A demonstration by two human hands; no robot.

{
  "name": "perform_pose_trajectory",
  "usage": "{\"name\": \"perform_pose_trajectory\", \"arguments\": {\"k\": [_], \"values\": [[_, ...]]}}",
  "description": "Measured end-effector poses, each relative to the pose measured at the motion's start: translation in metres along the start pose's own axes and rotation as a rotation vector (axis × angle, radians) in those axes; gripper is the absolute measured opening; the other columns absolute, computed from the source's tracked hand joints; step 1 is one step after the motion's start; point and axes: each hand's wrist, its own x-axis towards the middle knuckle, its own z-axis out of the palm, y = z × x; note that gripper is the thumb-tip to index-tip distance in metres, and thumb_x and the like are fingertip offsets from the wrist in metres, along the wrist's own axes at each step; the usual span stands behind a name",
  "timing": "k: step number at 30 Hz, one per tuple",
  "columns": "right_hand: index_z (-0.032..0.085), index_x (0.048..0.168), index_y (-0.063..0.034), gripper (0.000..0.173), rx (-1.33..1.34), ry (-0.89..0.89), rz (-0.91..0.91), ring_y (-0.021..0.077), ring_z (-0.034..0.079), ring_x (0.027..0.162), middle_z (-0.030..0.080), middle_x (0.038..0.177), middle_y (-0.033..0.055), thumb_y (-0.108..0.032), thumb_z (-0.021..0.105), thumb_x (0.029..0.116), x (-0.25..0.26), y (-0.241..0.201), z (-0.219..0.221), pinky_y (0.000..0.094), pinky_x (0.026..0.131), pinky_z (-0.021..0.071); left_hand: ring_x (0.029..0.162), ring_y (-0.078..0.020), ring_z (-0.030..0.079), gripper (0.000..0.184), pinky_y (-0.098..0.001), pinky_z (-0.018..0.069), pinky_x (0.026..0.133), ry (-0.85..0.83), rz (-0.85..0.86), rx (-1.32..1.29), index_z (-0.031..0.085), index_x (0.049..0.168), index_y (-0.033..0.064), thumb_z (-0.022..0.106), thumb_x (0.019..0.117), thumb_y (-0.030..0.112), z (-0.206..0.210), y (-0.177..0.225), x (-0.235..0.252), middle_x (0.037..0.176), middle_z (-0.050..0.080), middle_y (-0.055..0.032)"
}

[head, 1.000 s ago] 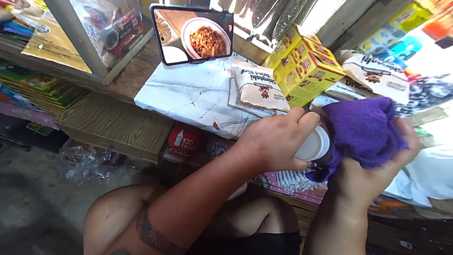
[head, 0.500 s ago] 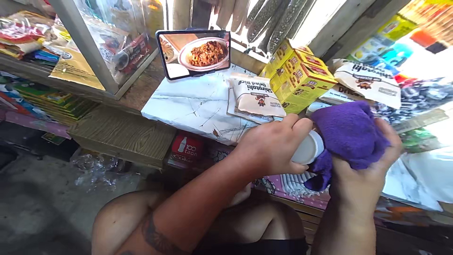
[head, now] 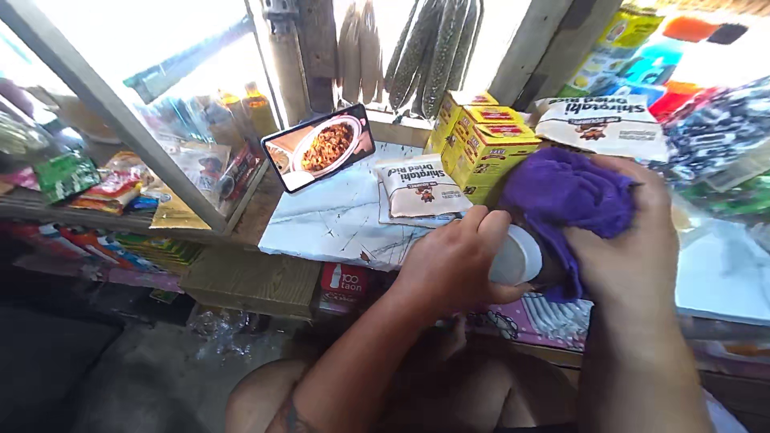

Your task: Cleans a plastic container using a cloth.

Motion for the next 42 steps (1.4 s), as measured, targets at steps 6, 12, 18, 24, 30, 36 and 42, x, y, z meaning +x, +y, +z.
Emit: {"name": "perform_pose_trajectory", "arguments": {"k": [6, 12, 18, 24, 30, 36, 42], "values": [[0.042, 0.143, 0.0041, 0.068, 0.252, 0.163, -0.091, 0.0028, 0.053, 0.127, 0.055, 0.139, 0.0069, -0.013, 0.071, 0.0849, -0.013, 0.018, 0.010, 0.0230, 0.109, 0.0447, 0.085, -0.0216, 0.069, 0.073, -0.0402, 0.0590, 0.065, -0.055, -0.026, -0.045, 0.063, 0.128, 0.0048, 0.086, 0.0731, 0.046, -0.003, 0.001, 0.001, 0.109, 0.066, -0.0107], [0.042, 0.143, -0.0007, 0.076, 0.311, 0.048, -0.066, -0.0010, 0.052, 0.126, 0.054, 0.140, 0.0018, -0.021, 0.077, 0.0791, -0.016, 0.021, 0.006, 0.0205, 0.108, 0.0449, 0.085, -0.0222, 0.069, 0.070, -0.0411, 0.0592, 0.066, -0.038, -0.013, -0.050, 0.063, 0.124, 0.0028, 0.087, 0.0726, 0.045, -0.002, 0.000, 0.000, 0.107, 0.066, -0.0117], [0.041, 0.145, -0.0092, 0.080, 0.406, -0.012, -0.016, -0.0016, 0.054, 0.125, 0.055, 0.138, -0.0042, -0.022, 0.079, 0.0768, -0.016, 0.021, 0.004, 0.0202, 0.106, 0.0470, 0.084, -0.0216, 0.069, 0.070, -0.0403, 0.0590, 0.065, -0.017, 0.004, -0.050, 0.062, 0.124, 0.0024, 0.087, 0.0727, 0.044, -0.001, -0.001, 0.000, 0.106, 0.066, -0.0116], [0.043, 0.144, -0.0064, 0.066, 0.397, 0.035, -0.065, 0.0011, 0.054, 0.126, 0.055, 0.139, -0.0015, -0.019, 0.072, 0.0860, -0.019, 0.024, 0.004, 0.0229, 0.108, 0.0465, 0.085, -0.0202, 0.069, 0.073, -0.0395, 0.0591, 0.065, -0.026, -0.013, -0.033, 0.062, 0.127, 0.0031, 0.087, 0.0724, 0.045, -0.001, -0.001, -0.001, 0.108, 0.065, -0.0105], [0.043, 0.143, -0.0020, 0.058, 0.353, 0.108, -0.107, 0.0018, 0.054, 0.125, 0.056, 0.137, 0.0017, -0.015, 0.067, 0.0916, -0.020, 0.024, 0.006, 0.0232, 0.108, 0.0462, 0.085, -0.0200, 0.069, 0.073, -0.0389, 0.0587, 0.065, -0.032, -0.016, -0.033, 0.062, 0.126, 0.0033, 0.087, 0.0725, 0.045, -0.002, 0.001, 0.000, 0.108, 0.066, -0.0103], [0.043, 0.145, -0.0092, 0.078, 0.399, -0.013, -0.079, -0.0009, 0.052, 0.127, 0.055, 0.138, -0.0034, -0.027, 0.080, 0.0783, -0.020, 0.026, 0.003, 0.0209, 0.108, 0.0452, 0.084, -0.0194, 0.068, 0.073, -0.0386, 0.0590, 0.064, -0.038, -0.020, -0.025, 0.062, 0.126, 0.0036, 0.087, 0.0719, 0.045, -0.003, 0.001, 0.000, 0.107, 0.065, -0.0096], [0.042, 0.145, -0.0051, 0.065, 0.382, 0.047, -0.088, 0.0020, 0.055, 0.125, 0.056, 0.137, 0.0010, -0.021, 0.071, 0.0887, -0.021, 0.026, 0.004, 0.0235, 0.108, 0.0466, 0.085, -0.0196, 0.069, 0.076, -0.0389, 0.0594, 0.065, -0.048, -0.031, -0.011, 0.061, 0.128, 0.0024, 0.087, 0.0724, 0.046, -0.002, 0.000, 0.000, 0.110, 0.065, -0.0107]]}}
